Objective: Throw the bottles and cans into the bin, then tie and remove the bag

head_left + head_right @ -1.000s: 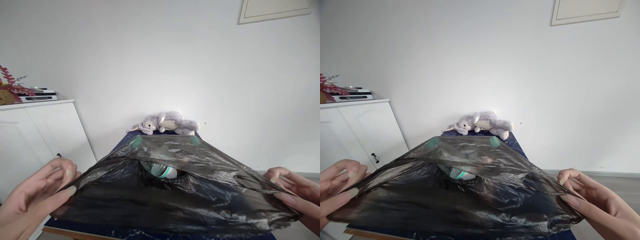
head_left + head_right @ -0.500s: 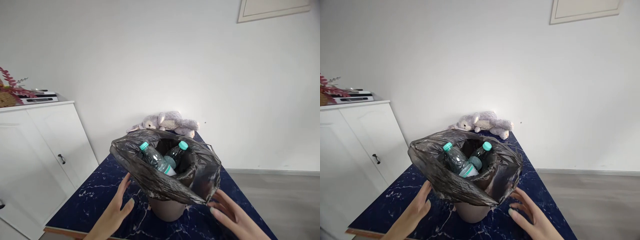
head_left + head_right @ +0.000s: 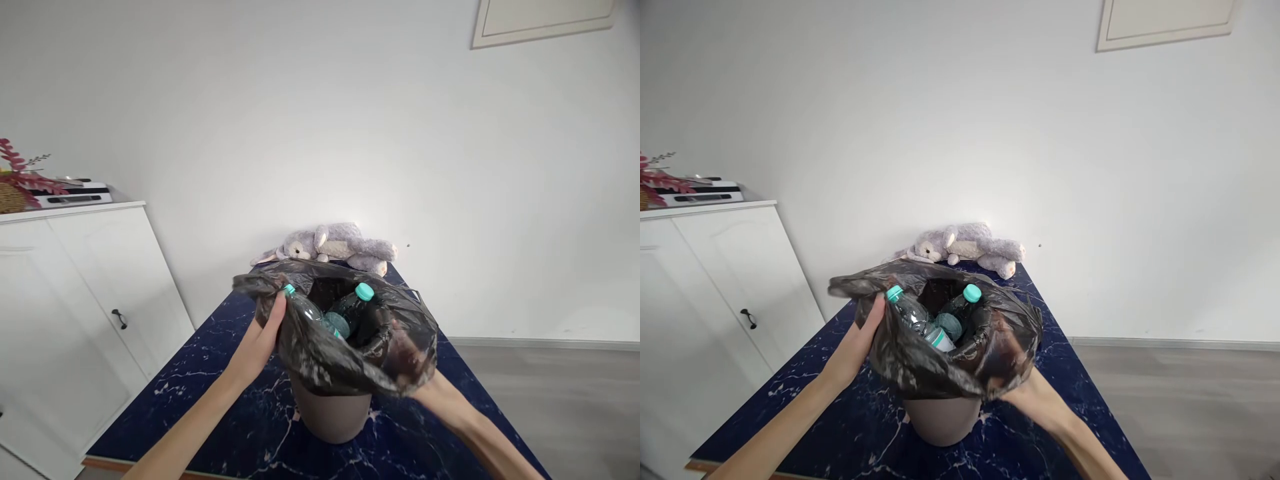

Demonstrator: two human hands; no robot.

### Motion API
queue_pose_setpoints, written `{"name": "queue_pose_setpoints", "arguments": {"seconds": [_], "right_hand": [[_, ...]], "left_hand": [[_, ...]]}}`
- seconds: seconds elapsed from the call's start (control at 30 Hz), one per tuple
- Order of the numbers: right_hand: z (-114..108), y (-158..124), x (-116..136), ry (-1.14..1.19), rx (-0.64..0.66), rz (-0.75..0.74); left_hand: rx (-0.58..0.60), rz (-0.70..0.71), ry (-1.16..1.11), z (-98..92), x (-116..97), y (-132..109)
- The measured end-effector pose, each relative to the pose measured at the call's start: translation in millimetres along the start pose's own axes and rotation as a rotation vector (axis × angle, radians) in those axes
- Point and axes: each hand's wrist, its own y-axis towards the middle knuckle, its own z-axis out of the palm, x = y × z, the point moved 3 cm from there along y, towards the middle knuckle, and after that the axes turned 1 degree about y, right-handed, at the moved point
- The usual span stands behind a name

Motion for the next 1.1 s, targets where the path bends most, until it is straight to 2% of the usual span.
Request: {"name": "queue_pose_setpoints", "arguments": {"seconds": [0.1,0.23,0.43,0.53,0.63,0.7,0.8,0.93,1.1], "right_hand": [[-3,21,23,0.109,-0.157,-0.02],[-4,41,54,0.234,-0.341,0.06],[-7,60,96,0.466,-0.434,-0.076],[0,69,113,0.61,-0.312,-0.164],[11,76,128,0.722,-0.121,-0.246],[15,78,137,0.747,-0.048,-0.273],[19,78,149,0.704,0.036,-0.306],[25,76,164,0.585,0.116,-0.337],[37,75,176,0.396,0.164,-0.343]], "left_hand": [[-0.115,-0.036,-0.092,1.1,-10,12],[-0.234,-0.041,-0.185,-1.4,-25,24],[-0.242,0.083,-0.479,5.1,-48,27],[-0.243,0.152,-0.621,8.3,-57,29],[-0.203,0.12,-0.715,10.5,-67,32],[-0.172,0.1,-0.755,11.3,-75,33],[-0.081,0.123,-0.791,13.9,-85,32],[0.083,0.253,-0.773,20.1,-94,26],[0.229,0.218,-0.579,23.7,-99,20]]}}
